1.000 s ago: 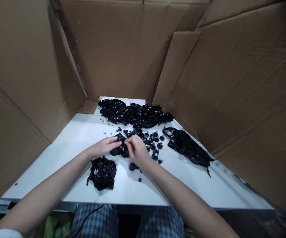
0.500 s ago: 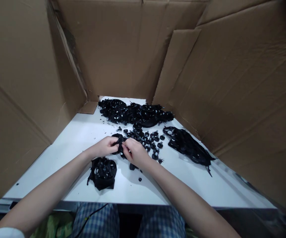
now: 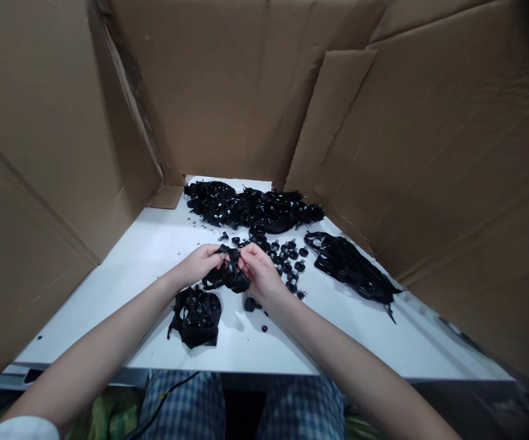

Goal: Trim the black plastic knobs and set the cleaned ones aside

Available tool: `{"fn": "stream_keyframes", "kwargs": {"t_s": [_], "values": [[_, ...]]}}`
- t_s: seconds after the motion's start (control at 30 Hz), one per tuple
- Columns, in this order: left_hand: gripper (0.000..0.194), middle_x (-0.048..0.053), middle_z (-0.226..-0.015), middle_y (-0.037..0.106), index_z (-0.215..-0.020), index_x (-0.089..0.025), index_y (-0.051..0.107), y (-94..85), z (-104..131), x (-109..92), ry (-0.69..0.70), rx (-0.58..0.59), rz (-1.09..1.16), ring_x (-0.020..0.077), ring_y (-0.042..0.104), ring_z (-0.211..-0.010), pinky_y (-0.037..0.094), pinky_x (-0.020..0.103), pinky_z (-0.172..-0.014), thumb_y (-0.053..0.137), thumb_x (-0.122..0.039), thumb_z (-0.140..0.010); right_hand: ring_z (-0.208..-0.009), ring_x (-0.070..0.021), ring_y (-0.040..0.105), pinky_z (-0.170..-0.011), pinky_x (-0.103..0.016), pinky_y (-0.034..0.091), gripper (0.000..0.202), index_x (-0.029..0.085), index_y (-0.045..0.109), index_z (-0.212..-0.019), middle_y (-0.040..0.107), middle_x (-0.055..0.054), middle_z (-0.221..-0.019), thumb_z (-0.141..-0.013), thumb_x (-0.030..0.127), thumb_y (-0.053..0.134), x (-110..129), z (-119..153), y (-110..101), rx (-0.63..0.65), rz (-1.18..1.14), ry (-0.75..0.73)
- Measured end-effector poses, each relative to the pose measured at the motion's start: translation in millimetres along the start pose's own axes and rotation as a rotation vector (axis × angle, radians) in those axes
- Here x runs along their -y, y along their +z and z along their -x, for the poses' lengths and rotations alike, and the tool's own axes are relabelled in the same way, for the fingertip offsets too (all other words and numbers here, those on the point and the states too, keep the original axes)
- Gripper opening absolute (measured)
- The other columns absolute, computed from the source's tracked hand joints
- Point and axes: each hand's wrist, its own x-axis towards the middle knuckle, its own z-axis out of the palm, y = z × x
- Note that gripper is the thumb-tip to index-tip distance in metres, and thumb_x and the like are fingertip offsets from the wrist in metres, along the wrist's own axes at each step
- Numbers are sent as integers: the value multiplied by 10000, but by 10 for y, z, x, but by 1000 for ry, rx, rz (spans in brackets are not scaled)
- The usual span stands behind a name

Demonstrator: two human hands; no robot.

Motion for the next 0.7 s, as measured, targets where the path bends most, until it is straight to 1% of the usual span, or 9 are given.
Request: {"fn": "stream_keyframes", "kwargs": {"t_s": [0.1, 0.17, 0.27, 0.33, 0.4, 0.5, 0.57, 0.6, 0.7], "values": [[139, -22, -556, 505, -545, -167, 480, 20, -2, 10, -46, -7, 121, 103, 455, -552, 358, 230, -559, 530, -204, -669, -523, -89, 392, -488, -216, 348, 291, 217, 434, -718, 477, 45, -612, -745, 433, 628, -3, 8, 34, 1, -18, 9], [146, -12, -557, 518, -531, -168, 469, 28, 4, -5, -78, -17, 202, 112, 490, -570, 389, 238, -587, 532, -207, -656, -532, -96, 413, -498, -227, 368, 289, 225, 435, -736, 503, 33, -630, -747, 438, 629, 22, -21, 12, -36, -38, -30], [132, 25, -591, 576, -542, -156, 504, 17, 14, -31, -144, -37, 306, 153, 577, -633, 441, 265, -627, 550, -204, -657, -522, -103, 423, -491, -242, 378, 274, 240, 434, -774, 544, 21, -669, -768, 454, 607, 96, -118, -120, -225, 11, -196], [141, 47, -635, 608, -552, -145, 522, 1, 11, -34, -177, -65, 368, 168, 607, -662, 460, 271, -630, 565, -200, -675, -506, -102, 415, -476, -243, 361, 250, 238, 455, -781, 535, 27, -657, -792, 451, 584, 142, -179, -243, -368, 214, -290], [145, 44, -660, 613, -582, -137, 542, -10, 0, -23, -191, -107, 427, 143, 594, -632, 458, 252, -602, 574, -200, -708, -512, -114, 425, -492, -254, 358, 210, 225, 507, -783, 496, 40, -601, -799, 419, 587, 161, -202, -336, -419, 559, -308], [115, 37, -668, 612, -661, -122, 585, -5, -20, -1, -196, -155, 496, 117, 576, -610, 462, 237, -597, 564, -181, -758, -611, -159, 500, -603, -302, 413, 169, 209, 570, -896, 533, 10, -649, -845, 365, 532, 143, -149, -337, -374, 962, -377], [109, 45, -679, 620, -681, -110, 601, 13, -25, 4, -194, -167, 520, 116, 582, -634, 471, 238, -625, 562, -155, -772, -726, -183, 553, -691, -329, 442, 191, 207, 564, -971, 602, -39, -792, -907, 333, 436, 130, -77, -255, -274, 1044, -489], [102, 48, -686, 624, -686, -104, 609, 23, -24, 2, -189, -167, 526, 116, 585, -648, 473, 237, -641, 569, -143, -772, -774, -188, 566, -724, -332, 449, 204, 208, 566, -960, 616, -53, -840, -929, 317, 396, 128, -39, -205, -195, 1056, -535], [41, 44, -715, 638, -713, -96, 637, 46, -6, -11, -161, -144, 533, 120, 594, -704, 474, 240, -706, 627, -124, -742, -844, -202, 569, -758, -333, 463, 190, 207, 575, -885, 612, -65, -861, -929, 316, 427, 135, 41, -92, 1, 1121, -594]]}}
